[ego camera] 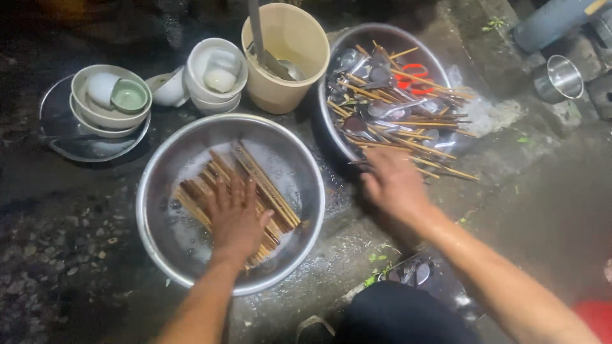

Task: The person washes a large metal basin and then scrubs a bundle of wooden skewers in soapy water using a yellow sponge. They rinse the skewers and place them into a separate metal basin.

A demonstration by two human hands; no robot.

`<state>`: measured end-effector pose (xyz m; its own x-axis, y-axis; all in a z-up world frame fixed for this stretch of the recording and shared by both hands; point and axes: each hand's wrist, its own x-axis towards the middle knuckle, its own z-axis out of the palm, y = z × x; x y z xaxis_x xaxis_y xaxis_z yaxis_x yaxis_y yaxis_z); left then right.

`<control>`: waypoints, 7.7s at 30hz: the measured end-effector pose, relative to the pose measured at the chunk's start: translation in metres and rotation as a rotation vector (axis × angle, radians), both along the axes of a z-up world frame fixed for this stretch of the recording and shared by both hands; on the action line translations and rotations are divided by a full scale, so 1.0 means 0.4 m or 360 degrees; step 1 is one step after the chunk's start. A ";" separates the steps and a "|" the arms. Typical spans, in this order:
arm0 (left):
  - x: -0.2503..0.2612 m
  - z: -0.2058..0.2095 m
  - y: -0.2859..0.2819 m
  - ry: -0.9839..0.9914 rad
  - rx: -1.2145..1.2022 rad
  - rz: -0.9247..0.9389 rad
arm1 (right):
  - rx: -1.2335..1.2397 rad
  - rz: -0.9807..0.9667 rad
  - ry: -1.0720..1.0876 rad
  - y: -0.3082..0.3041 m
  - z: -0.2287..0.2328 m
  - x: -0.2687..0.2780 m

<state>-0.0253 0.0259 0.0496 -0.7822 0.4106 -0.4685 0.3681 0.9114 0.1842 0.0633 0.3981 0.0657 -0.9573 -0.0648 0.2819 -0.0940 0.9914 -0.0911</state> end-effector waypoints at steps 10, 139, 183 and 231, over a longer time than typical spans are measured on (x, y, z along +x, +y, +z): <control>0.140 -0.054 -0.031 0.0090 0.0200 0.0259 | 0.0145 0.0018 -0.0196 0.267 -0.062 -0.051; 0.249 0.158 0.390 -0.0444 0.2597 0.1512 | -0.1330 -0.0182 -0.0771 -0.267 -0.080 0.197; 0.005 0.003 -0.090 -0.0032 0.0360 0.0563 | -0.0769 -0.0160 -0.1326 -0.612 -0.142 -0.182; -0.006 -0.011 0.065 -0.0772 0.1937 0.2576 | -0.1180 -0.0443 -0.1027 -0.577 -0.080 -0.192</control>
